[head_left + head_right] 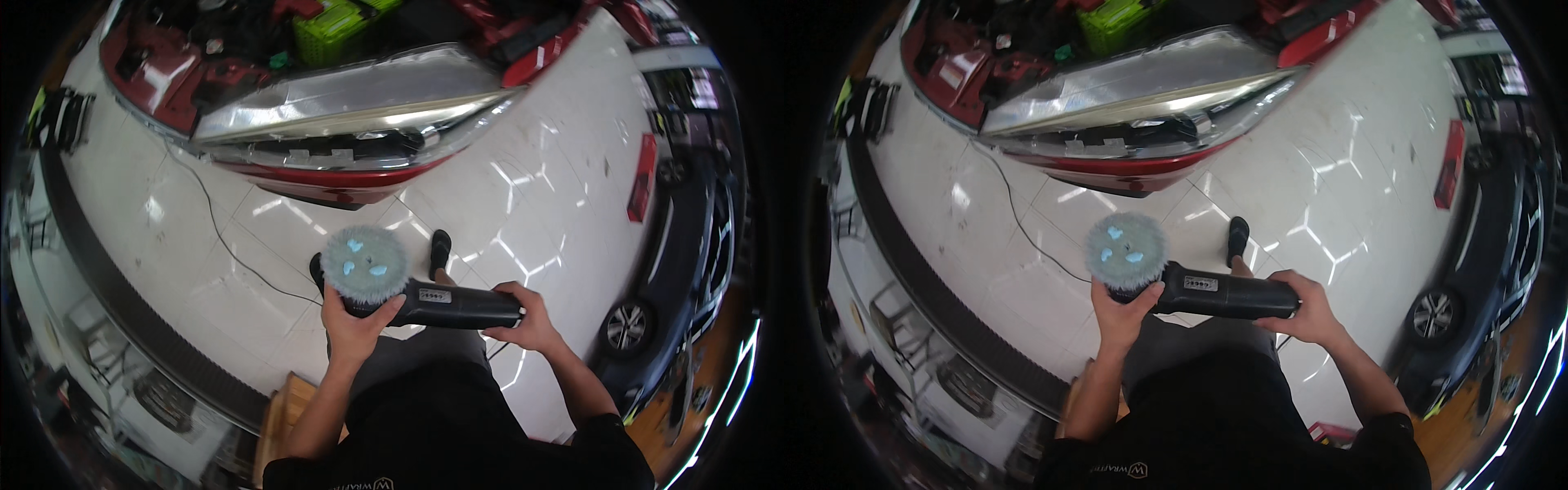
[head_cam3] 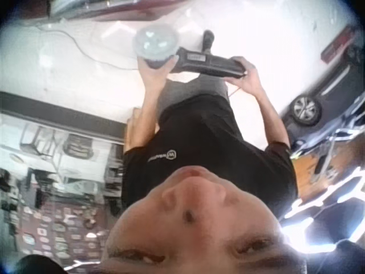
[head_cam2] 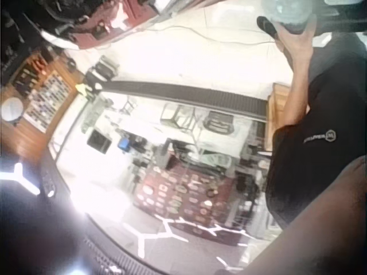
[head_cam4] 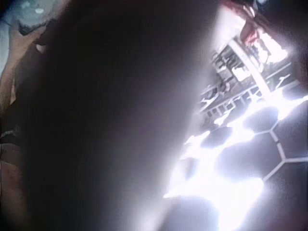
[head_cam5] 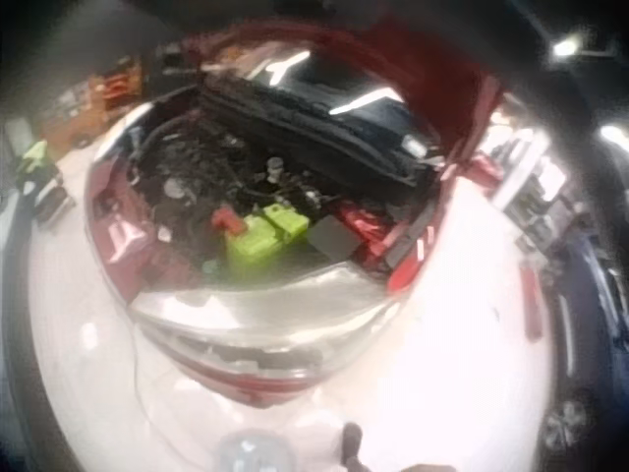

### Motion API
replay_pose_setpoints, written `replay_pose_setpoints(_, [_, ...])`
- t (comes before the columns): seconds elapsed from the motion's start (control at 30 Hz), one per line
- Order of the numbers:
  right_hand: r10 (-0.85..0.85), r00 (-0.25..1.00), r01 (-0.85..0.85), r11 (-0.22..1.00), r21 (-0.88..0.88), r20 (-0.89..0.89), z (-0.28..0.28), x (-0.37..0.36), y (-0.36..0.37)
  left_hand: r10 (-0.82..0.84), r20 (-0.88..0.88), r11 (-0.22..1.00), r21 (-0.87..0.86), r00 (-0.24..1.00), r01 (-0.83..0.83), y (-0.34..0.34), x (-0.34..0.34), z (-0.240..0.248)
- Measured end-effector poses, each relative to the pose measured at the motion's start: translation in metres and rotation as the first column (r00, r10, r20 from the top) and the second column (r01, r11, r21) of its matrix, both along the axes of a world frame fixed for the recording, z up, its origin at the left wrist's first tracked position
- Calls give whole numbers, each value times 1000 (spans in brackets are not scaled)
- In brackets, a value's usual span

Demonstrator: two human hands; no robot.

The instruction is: The person applies a liquid compound to a rotary polisher and then uses it to polish the surface of a car headlight. The person moves the polisher across the headlight lens in a systematic manner.

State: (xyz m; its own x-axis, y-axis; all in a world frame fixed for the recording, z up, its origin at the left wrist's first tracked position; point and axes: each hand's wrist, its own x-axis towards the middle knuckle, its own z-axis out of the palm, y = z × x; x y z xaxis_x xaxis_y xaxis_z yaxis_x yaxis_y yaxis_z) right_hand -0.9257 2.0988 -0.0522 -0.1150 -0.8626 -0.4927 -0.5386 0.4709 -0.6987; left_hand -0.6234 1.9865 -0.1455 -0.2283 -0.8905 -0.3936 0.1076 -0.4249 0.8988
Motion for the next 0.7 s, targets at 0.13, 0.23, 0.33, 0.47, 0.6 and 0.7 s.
replay_pose_setpoints(0.13, [78,966,-41,988,-150,248,-49,-93,-66,213,-193,977,35,958,-210,6,-51,-28])
replay_pose_setpoints(0.23, [87,886,-36,992,-120,456,-100,-147,-108,363,-315,927,32,877,-373,21,-97,-52])
replay_pose_setpoints(0.33, [218,856,-131,968,-212,469,-133,-177,-123,522,-306,813,-105,796,-573,32,-140,-69])
replay_pose_setpoints(0.47, [239,804,-108,959,-262,544,-150,-183,-120,573,-288,732,-243,768,-637,34,-159,-68])
replay_pose_setpoints(0.6, [117,760,8,982,-190,640,-161,-159,-106,586,-258,705,-306,768,-640,19,-152,-54])
replay_pose_setpoints(0.7, [27,731,74,990,-119,681,-163,-137,-97,550,-234,736,-318,802,-598,1,-140,-43])
